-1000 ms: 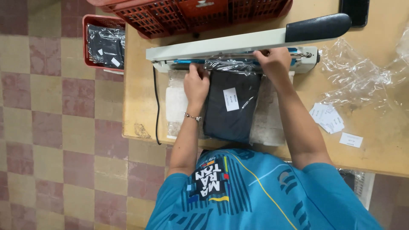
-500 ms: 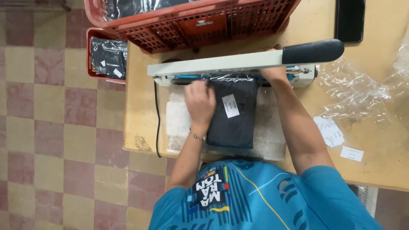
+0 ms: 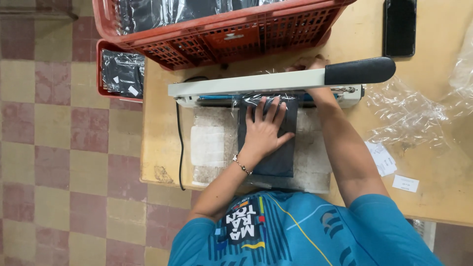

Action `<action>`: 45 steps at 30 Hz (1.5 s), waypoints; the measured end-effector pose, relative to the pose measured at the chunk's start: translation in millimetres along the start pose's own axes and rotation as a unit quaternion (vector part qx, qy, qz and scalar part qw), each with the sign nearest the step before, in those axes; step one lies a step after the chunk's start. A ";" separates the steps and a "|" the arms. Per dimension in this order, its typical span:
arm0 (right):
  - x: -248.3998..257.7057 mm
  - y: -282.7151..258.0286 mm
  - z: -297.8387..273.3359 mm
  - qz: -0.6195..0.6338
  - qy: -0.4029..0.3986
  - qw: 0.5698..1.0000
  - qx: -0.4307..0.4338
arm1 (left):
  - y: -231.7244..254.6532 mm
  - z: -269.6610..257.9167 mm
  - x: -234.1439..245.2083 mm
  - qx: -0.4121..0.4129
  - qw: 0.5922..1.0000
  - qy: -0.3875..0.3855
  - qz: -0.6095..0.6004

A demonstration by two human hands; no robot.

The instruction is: The person places black folded items into clear plastic bags, inserts small white labels, and seals each bag using a heat sealer. Sealed packages are then placed into a red basket. The process is repeated for multiple items.

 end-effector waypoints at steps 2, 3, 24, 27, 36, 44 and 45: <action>82.0 -85.7 8.3 -0.006 -0.035 0.999 -0.001 | 0.1 -0.3 0.2 0.002 1.000 -0.001 -0.004; 119.8 -139.6 25.3 -0.011 -0.071 0.997 -0.003 | -0.5 -0.6 0.7 0.005 1.000 -0.003 -0.008; 113.7 -208.2 26.4 -0.238 -0.285 0.928 -0.035 | 1.1 -3.8 -19.5 0.009 0.999 0.037 -0.007; 104.0 -195.5 21.1 -0.225 -0.286 0.930 -0.057 | 1.4 -4.1 -24.5 0.007 0.999 0.040 -0.002; 95.1 -179.9 20.5 -0.230 -0.289 0.928 -0.047 | 0.9 -1.9 -19.4 0.003 1.000 -0.003 -0.015; 86.8 -161.4 20.1 -0.248 -0.336 0.906 -0.068 | -52.0 -36.8 26.7 0.049 0.980 0.186 -0.043; 83.2 -155.5 17.4 -0.256 -0.342 0.902 -0.066 | -65.9 -46.4 37.6 0.095 0.976 0.197 -0.015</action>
Point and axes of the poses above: each hand's wrist, its own z-axis towards the middle knuckle, its own x-axis out of the back of the hand, y = z × x, the point moved 6 cm from there along z, towards the middle knuckle, and after that the axes turned 9 degrees about y, right-handed, at the moved point
